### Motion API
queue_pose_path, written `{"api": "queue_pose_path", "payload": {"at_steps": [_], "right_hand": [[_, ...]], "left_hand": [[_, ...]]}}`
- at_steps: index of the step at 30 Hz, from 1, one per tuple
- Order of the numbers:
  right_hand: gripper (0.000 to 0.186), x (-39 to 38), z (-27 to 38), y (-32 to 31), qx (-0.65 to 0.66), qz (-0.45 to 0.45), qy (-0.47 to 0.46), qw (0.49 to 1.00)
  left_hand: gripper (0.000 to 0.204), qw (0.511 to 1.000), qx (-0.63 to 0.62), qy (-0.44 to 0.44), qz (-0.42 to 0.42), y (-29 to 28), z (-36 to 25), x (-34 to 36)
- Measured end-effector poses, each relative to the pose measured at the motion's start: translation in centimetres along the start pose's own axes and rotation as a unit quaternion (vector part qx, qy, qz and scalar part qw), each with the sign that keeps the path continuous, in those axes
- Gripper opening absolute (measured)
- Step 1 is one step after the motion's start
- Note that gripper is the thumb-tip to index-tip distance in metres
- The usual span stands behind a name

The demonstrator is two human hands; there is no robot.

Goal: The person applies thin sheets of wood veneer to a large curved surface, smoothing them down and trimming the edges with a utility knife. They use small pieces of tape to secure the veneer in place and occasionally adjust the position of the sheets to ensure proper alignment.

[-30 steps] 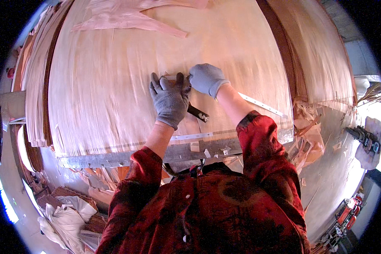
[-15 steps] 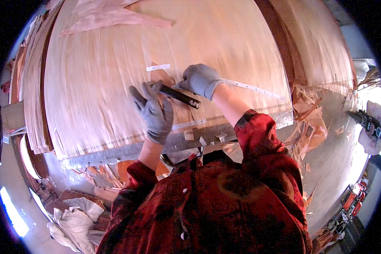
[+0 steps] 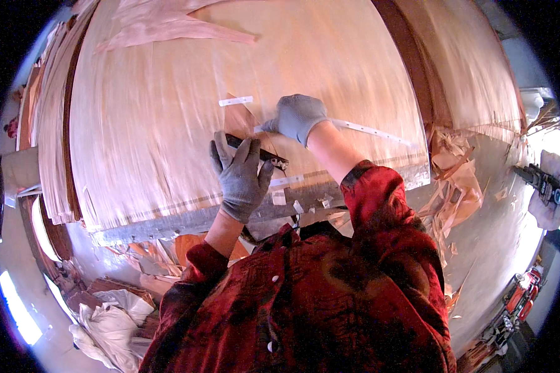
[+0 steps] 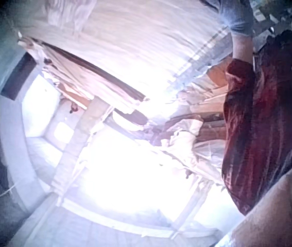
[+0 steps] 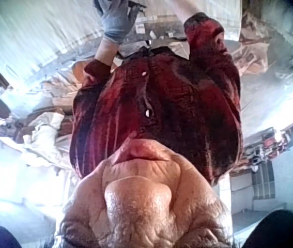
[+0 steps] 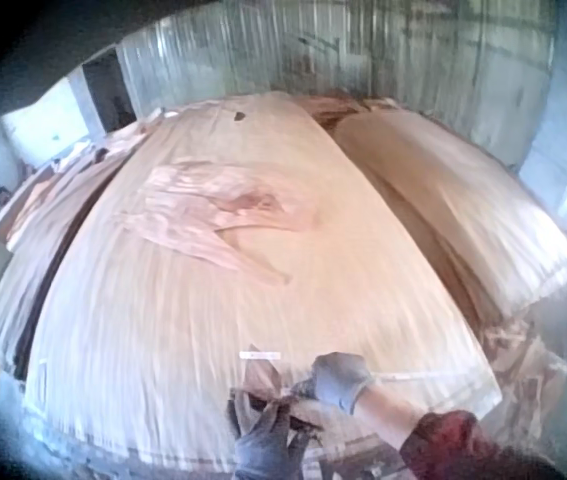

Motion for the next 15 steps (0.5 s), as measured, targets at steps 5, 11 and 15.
{"api": "queue_pose_path", "payload": {"at_steps": [5, 11, 15], "right_hand": [[0.047, 0.4, -0.5, 0.4, -0.002, 0.011, -0.023, 1.000], [0.027, -0.9, -2.0, 0.6, 0.054, 0.046, -0.061, 0.996], [0.021, -1.4, -2.4, 1.7, 0.078, 0.001, -0.078, 0.994]], "left_hand": [[0.070, 0.997, -0.072, 0.027, 0.004, 2.1, -0.5, -0.3], [0.072, 0.998, -0.058, 0.015, 0.006, 3.0, -1.1, 0.4], [0.072, 0.995, -0.087, 0.018, -0.040, 3.7, -1.1, 0.0]]}}
Point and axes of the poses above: each hand's wrist, its own x-axis towards the middle knuckle, its own y-axis out of the palm, z = x × y, the point moved 2 cm from there along x, towards the middle knuckle, and after that the axes turned 10 degrees about x, right-handed, at the moved point
